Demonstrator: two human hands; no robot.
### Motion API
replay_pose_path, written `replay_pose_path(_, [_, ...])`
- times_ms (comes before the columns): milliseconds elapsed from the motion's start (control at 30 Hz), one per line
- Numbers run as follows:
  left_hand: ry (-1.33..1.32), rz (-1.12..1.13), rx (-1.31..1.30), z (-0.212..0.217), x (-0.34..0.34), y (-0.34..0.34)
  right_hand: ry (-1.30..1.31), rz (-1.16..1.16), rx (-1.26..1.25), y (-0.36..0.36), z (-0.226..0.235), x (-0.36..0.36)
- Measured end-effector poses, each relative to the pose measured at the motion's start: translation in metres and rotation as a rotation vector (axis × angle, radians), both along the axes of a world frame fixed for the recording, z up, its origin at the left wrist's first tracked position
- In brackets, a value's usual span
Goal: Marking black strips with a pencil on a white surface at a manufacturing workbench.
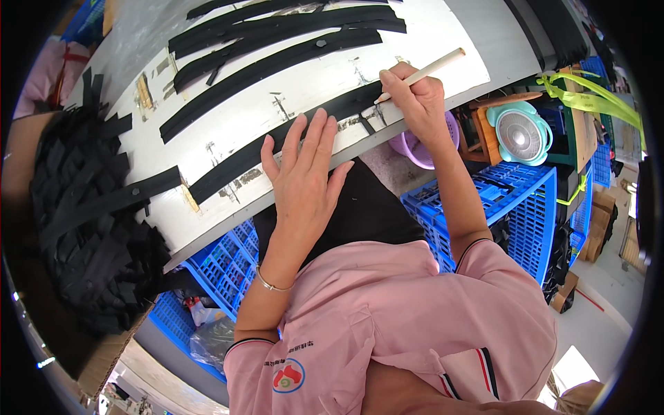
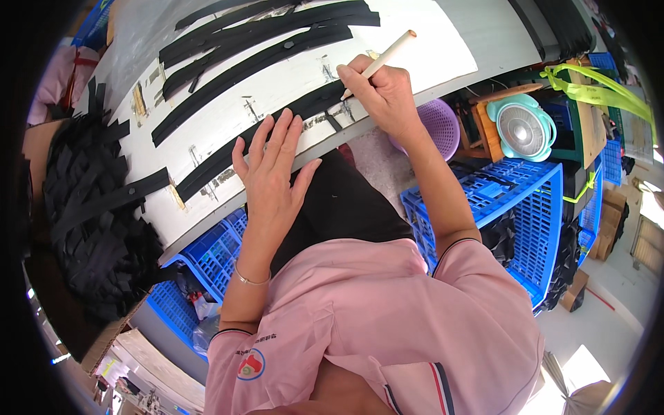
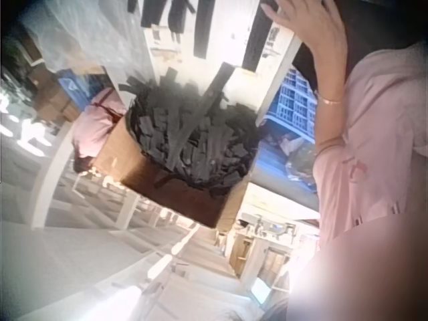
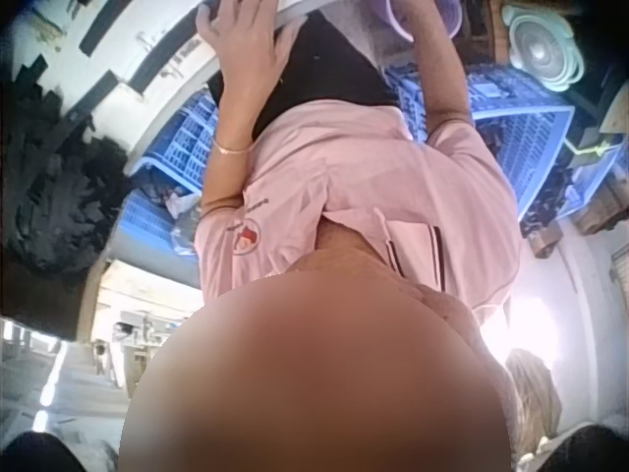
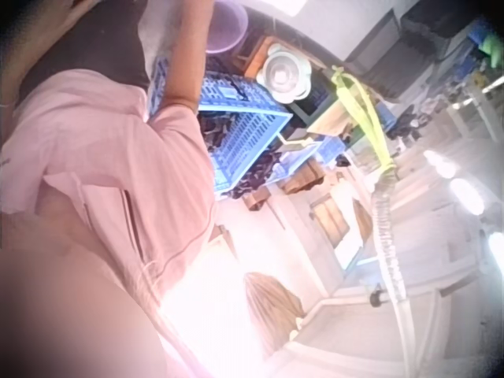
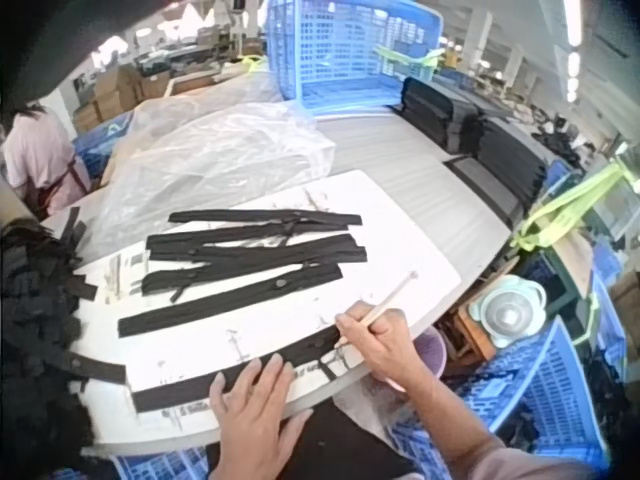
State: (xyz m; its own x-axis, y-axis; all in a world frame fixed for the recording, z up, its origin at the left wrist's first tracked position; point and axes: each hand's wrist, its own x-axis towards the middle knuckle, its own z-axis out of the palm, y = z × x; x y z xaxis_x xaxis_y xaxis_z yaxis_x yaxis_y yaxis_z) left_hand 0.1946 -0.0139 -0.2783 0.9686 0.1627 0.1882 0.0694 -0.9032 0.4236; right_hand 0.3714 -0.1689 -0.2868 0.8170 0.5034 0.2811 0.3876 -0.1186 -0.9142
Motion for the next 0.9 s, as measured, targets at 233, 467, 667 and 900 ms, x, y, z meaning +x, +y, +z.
replay_pose_path(233, [-0.015, -0.004, -0.042, -0.005, -0.007, 0.007, -0.013, 0.003, -0.099, 0.005, -0.002, 0.001])
replay_pose_path(467, [0.035, 0.167, -0.062, -0.002, -0.059, 0.029, 0.116, -0.052, 0.084, -0.010, -0.012, 0.008])
replay_pose_path(667, [0.043, 0.392, 0.005, -0.010, -0.104, 0.061, 0.148, -0.074, 0.133, -0.006, -0.012, 0.013])
replay_pose_path(900, [-0.015, 0.390, 0.004, -0.014, -0.108, 0.067, 0.141, -0.066, 0.238, 0.047, 0.034, -0.036])
